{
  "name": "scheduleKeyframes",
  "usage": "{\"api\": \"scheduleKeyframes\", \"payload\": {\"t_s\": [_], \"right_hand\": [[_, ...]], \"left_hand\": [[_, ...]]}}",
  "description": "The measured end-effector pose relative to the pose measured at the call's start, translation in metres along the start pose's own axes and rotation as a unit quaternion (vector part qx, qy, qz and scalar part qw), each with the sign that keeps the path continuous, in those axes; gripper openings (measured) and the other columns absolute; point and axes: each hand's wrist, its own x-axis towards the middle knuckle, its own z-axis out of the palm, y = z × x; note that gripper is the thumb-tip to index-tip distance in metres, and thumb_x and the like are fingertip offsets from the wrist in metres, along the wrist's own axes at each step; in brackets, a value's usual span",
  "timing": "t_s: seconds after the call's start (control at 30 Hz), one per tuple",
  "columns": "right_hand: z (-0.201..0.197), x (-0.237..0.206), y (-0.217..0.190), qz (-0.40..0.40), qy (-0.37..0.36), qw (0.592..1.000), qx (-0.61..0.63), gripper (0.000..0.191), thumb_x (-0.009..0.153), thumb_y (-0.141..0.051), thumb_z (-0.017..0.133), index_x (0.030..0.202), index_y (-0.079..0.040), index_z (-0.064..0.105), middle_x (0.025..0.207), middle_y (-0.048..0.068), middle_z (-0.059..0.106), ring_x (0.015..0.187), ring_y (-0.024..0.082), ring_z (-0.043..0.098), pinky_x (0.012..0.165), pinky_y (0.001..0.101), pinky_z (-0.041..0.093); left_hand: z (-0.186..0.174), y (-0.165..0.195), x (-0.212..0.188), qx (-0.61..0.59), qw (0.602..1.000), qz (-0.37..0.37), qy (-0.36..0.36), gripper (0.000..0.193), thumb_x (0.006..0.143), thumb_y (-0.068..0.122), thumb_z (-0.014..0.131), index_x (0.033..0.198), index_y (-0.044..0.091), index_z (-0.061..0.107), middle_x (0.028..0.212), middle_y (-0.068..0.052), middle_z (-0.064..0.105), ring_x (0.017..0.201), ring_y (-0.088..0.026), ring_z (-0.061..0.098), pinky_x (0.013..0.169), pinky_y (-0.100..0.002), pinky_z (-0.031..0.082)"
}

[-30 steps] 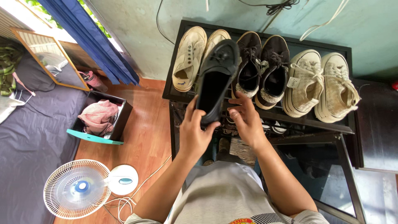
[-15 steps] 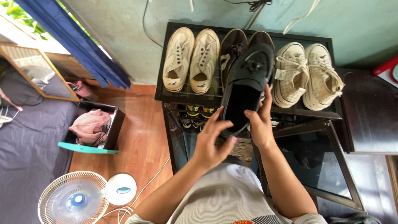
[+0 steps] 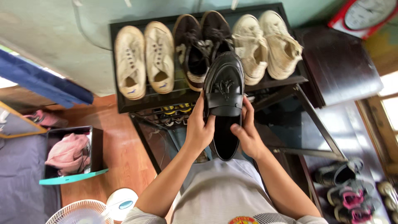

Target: The person takes pairs of shoes off a multi-tier shoe rack one at a time, holds and turns each shoe, and places the pairs on a nearby wooden table and floor. They then arrange the pairs in a row on the table and reposition pairs back onto the rack shelves.

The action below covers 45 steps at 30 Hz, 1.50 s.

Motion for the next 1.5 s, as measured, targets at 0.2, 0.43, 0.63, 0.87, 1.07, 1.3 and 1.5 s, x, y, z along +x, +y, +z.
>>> {"api": "scheduleKeyframes", "payload": {"t_s": [0.2,0.43,0.63,0.87,1.07,1.3,1.5], "right_hand": [[-0.036,-0.014,-0.022,-0.184,0.083,0.876,-0.438,0.073,0.111,-0.056,0.038,0.165,-0.008,0.029,0.175,0.019,0.015,0.166,0.038,0.008,0.135,0.0529,0.007],[-0.055,-0.014,-0.041,-0.017,0.127,0.810,-0.572,0.065,0.104,-0.045,0.048,0.160,-0.013,0.041,0.173,0.016,0.022,0.162,0.042,0.009,0.124,0.0704,0.000],[-0.065,-0.035,-0.038,-0.024,0.039,0.813,-0.581,0.062,0.094,-0.038,0.060,0.151,-0.018,0.049,0.167,0.013,0.028,0.156,0.041,0.016,0.119,0.0711,0.000],[-0.093,-0.059,-0.041,-0.015,0.068,0.824,-0.562,0.061,0.097,-0.036,0.057,0.152,-0.012,0.047,0.167,0.017,0.026,0.155,0.042,0.019,0.117,0.0719,0.004],[-0.119,-0.079,-0.046,0.029,0.168,0.827,-0.536,0.058,0.101,-0.029,0.055,0.155,-0.009,0.045,0.170,0.014,0.027,0.158,0.041,0.019,0.123,0.0678,0.008],[-0.140,-0.097,-0.040,0.058,0.093,0.848,-0.519,0.061,0.094,-0.028,0.063,0.152,-0.014,0.049,0.170,0.010,0.030,0.160,0.033,0.021,0.127,0.0667,0.006],[-0.152,-0.117,-0.036,-0.037,0.129,0.824,-0.551,0.069,0.091,-0.034,0.067,0.152,-0.010,0.046,0.170,0.019,0.020,0.156,0.050,0.000,0.122,0.0656,0.005]], "left_hand": [[0.031,-0.010,-0.017,0.071,0.988,0.101,-0.091,0.061,0.092,-0.003,0.055,0.153,-0.001,0.043,0.160,-0.026,0.042,0.138,-0.043,0.053,0.111,-0.044,0.050],[0.067,-0.014,-0.024,0.098,0.984,0.073,-0.130,0.050,0.096,0.004,0.061,0.144,-0.001,0.052,0.154,-0.023,0.049,0.120,-0.042,0.064,0.094,-0.044,0.057],[0.091,-0.016,-0.030,0.098,0.982,0.060,-0.147,0.048,0.094,0.004,0.061,0.142,-0.001,0.055,0.152,-0.023,0.051,0.115,-0.041,0.067,0.091,-0.044,0.057],[0.122,-0.005,-0.039,0.095,0.982,0.086,-0.138,0.044,0.095,0.006,0.061,0.138,0.000,0.059,0.149,-0.022,0.055,0.113,-0.040,0.068,0.090,-0.044,0.057],[0.149,0.008,-0.053,0.096,0.979,0.080,-0.162,0.042,0.096,0.009,0.062,0.137,0.001,0.061,0.147,-0.022,0.056,0.112,-0.040,0.069,0.089,-0.043,0.058],[0.171,0.017,-0.056,0.109,0.977,0.052,-0.177,0.042,0.095,0.009,0.062,0.137,0.001,0.060,0.148,-0.022,0.054,0.107,-0.038,0.070,0.086,-0.042,0.059],[0.190,0.026,-0.065,0.110,0.980,0.076,-0.147,0.044,0.096,0.009,0.061,0.139,0.001,0.061,0.148,-0.022,0.056,0.111,-0.041,0.069,0.089,-0.042,0.058]]}}
